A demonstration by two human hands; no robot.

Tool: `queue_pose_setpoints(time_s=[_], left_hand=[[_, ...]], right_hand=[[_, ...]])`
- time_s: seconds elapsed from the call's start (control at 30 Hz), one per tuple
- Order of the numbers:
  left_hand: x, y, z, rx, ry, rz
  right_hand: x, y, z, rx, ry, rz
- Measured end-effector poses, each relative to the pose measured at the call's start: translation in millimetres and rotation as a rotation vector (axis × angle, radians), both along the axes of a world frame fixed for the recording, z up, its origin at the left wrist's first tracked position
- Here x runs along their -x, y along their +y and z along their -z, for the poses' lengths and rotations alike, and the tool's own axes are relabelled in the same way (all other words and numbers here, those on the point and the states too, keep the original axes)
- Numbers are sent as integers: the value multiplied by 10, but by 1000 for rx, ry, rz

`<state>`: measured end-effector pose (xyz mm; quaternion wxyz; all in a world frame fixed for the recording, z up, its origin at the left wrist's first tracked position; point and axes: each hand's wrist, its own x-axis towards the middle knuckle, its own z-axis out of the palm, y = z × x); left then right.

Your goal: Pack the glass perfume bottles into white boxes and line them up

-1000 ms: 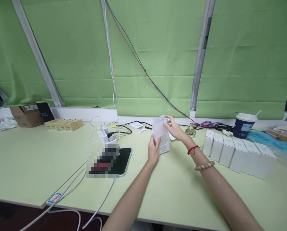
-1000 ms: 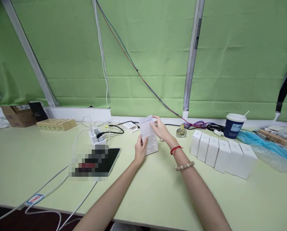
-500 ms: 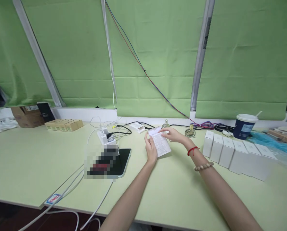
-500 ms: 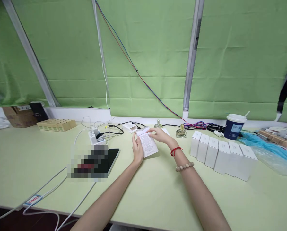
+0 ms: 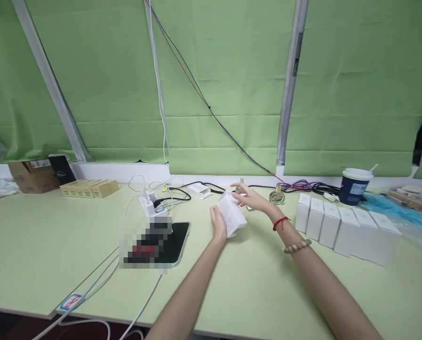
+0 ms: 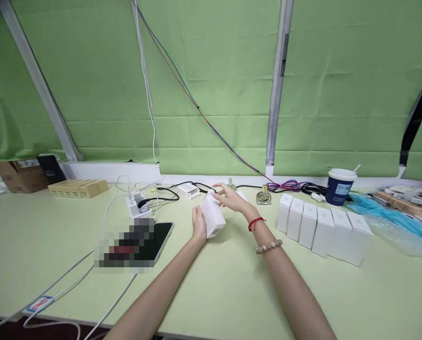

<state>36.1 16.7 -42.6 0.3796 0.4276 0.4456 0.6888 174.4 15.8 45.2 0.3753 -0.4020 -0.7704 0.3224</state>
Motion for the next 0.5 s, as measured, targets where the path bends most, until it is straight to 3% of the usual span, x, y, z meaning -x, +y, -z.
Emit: queue_pose_setpoints(time_s=[0.07, 0.13, 0.23, 0.33, 0.5], left_hand=[[44, 16, -14, 148, -178, 225], [108, 0, -32, 273, -379, 539], [193, -58, -51, 328, -700, 888], [223, -93, -50, 313, -833, 1001], [214, -26, 4, 335, -871, 988]], right_hand=[[-52, 29, -11, -15, 11, 30], [-152, 97, 17, -94, -50, 127], [-341, 222, 108, -194, -168, 352], [-494, 315, 205, -139, -258, 604], [-610, 413, 351, -142, -273, 907]])
